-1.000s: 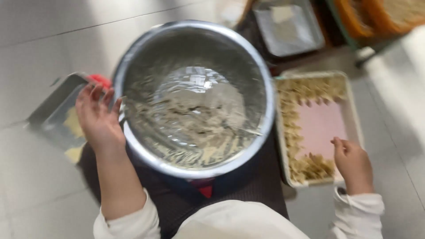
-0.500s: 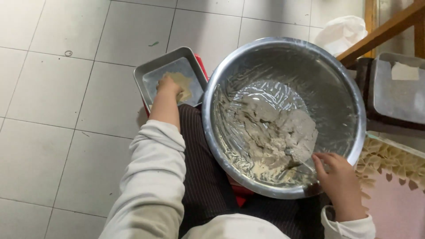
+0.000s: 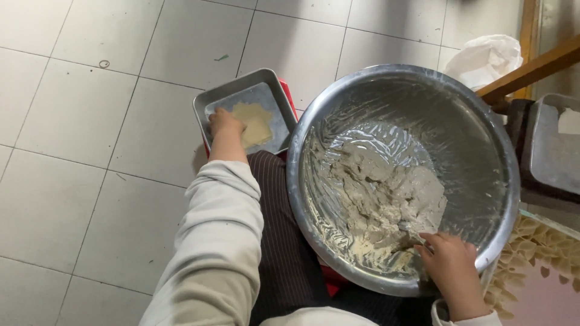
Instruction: The person scoops filling from a metal bowl onto square wrappers, folds them into dumplings, and places them into a tray. The process is repeated multiple times with consistent hand motions.
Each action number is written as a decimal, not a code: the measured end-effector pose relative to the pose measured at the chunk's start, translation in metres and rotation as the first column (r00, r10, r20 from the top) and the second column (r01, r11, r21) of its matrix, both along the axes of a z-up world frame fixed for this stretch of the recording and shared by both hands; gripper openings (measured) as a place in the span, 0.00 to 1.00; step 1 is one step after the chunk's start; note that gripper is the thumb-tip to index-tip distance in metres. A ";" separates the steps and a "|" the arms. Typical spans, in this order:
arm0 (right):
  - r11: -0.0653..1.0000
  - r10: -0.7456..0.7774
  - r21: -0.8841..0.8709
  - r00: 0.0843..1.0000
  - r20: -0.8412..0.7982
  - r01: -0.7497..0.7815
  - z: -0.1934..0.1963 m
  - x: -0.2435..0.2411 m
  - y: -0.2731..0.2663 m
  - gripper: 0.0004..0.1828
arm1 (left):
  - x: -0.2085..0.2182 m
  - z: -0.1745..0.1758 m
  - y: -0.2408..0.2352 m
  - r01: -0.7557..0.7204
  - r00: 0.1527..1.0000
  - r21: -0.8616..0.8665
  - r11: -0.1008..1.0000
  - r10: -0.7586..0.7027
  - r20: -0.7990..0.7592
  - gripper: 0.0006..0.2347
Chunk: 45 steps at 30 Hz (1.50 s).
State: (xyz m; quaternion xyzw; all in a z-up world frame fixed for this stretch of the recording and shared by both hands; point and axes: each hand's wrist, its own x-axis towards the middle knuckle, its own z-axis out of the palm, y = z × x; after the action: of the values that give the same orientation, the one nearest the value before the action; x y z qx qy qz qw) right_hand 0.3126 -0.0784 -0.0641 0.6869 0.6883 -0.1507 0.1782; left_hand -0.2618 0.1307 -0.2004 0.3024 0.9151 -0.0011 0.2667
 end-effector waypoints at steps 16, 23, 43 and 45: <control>0.992 -0.014 -0.121 0.997 0.078 0.023 0.020 -0.013 0.005 0.16 | 0.010 0.044 -0.020 -0.160 0.986 0.321 0.933 0.133 0.105 0.06; 0.989 -0.028 -0.141 0.997 0.067 0.037 0.029 -0.018 0.005 0.18 | 0.022 0.071 -0.043 -0.151 0.977 0.464 0.873 0.060 0.205 0.07; 0.992 0.001 -0.125 0.995 0.098 0.012 0.029 -0.017 0.005 0.18 | 0.012 0.029 -0.015 0.151 0.961 0.203 0.967 -0.192 0.199 0.05; 0.992 -0.031 -0.119 0.997 0.064 0.038 0.030 -0.018 0.005 0.19 | 0.015 0.036 -0.013 0.120 0.965 0.201 0.972 -0.162 0.208 0.10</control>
State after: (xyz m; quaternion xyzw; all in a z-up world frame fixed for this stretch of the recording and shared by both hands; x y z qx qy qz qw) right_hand 0.2948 -0.0735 -0.0345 0.6910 0.6601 -0.1737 0.2379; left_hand -0.2466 0.1174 -0.1645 0.3888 0.8516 0.0996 0.3373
